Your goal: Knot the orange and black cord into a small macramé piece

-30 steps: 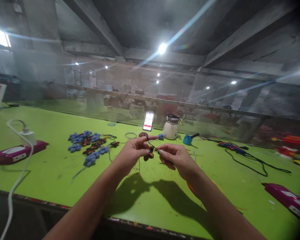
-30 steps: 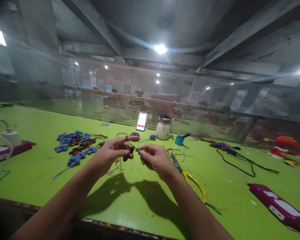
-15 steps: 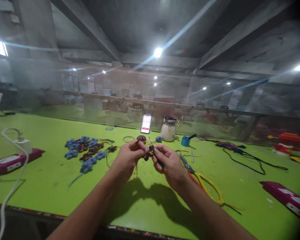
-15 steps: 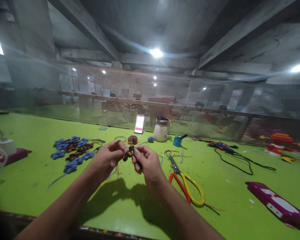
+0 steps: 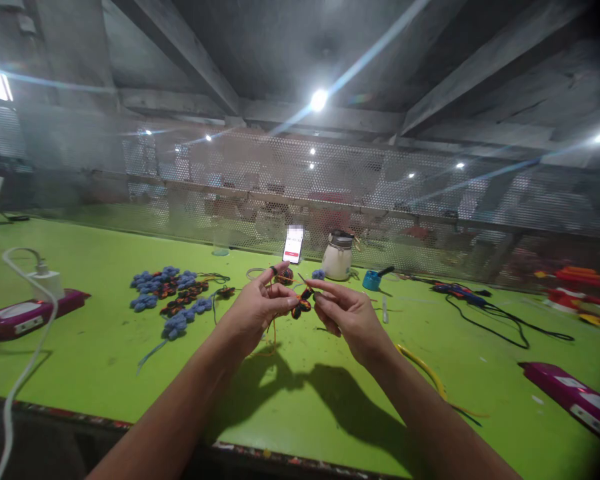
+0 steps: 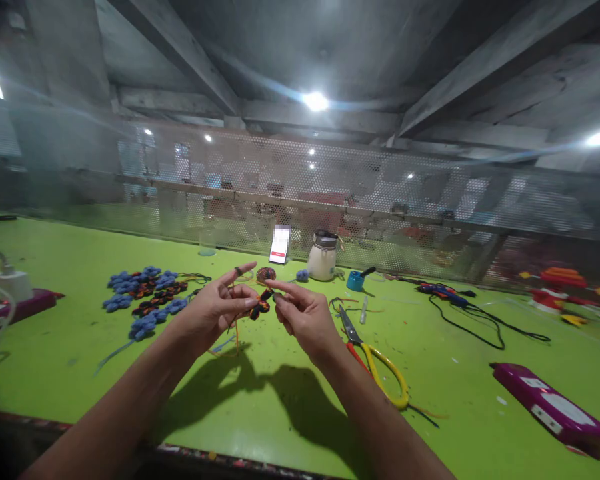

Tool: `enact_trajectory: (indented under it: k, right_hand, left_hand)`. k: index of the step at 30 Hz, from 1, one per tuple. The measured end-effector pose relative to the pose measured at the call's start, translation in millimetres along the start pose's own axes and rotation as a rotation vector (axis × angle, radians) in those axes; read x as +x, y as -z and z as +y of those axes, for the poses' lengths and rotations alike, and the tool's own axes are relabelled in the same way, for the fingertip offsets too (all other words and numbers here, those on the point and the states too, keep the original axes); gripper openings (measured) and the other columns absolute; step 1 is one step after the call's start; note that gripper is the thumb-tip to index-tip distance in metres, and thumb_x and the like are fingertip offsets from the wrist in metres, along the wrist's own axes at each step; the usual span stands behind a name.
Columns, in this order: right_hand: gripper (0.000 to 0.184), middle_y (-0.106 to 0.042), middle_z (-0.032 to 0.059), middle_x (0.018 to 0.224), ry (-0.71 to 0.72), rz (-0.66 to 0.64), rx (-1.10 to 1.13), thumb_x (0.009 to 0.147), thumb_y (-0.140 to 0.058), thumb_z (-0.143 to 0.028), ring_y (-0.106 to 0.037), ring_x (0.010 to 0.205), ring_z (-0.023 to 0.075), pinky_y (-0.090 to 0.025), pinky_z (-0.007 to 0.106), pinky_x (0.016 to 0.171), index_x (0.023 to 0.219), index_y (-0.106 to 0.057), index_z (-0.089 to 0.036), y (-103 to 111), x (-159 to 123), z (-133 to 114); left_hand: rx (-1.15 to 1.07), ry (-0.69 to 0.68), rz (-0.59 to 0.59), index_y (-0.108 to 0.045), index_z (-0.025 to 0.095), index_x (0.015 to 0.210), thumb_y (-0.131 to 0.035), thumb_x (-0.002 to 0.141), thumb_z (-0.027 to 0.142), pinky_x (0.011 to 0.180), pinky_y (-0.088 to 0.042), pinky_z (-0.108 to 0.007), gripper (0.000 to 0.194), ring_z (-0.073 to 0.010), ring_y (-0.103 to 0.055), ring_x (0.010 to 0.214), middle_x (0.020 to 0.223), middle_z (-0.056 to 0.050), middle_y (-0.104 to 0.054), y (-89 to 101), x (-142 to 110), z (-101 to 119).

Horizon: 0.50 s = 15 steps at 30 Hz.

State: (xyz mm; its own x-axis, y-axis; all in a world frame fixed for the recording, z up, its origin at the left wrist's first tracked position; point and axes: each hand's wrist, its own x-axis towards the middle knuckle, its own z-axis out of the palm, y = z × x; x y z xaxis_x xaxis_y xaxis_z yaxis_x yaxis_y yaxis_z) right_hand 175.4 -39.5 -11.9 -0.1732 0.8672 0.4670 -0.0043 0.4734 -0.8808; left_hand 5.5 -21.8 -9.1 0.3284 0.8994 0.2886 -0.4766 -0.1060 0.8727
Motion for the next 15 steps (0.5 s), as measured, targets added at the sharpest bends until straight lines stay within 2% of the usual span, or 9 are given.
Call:
enact_trajectory:
  k: [6, 15]
  right_hand:
    - [0.033, -0.036, -0.0076, 0.046, -0.019, -0.083, -0.002, 0.078, -0.059, -0.023, -0.026, 0.04, 0.0053, -0.019, 0.022, 0.04, 0.11, -0.064, -0.014, 7.8, 0.8, -2.0]
    - [0.032, -0.028, -0.0076, 0.049, -0.01, -0.132, -0.069, 0.079, -0.057, -0.022, -0.02, 0.044, 0.0059, -0.015, 0.023, 0.042, 0.109, -0.065, -0.014, 9.5, -0.1, -2.4]
  left_hand:
    - [0.059, -0.01, 0.025, -0.042, 0.013, 0.129, -0.071, 0.061, 0.007, 0.062, -0.038, -0.024, 0.073, -0.0103, -0.053, 0.063, 0.069, -0.001, -0.058, 0.8, 0.4, 2.8]
    - [0.102, 0.022, 0.062, -0.047, 0.007, 0.123, -0.07, 0.059, 0.006, 0.061, -0.037, -0.025, 0.068, -0.0112, -0.053, 0.061, 0.065, -0.002, -0.058, 1.2, 1.4, 4.2]
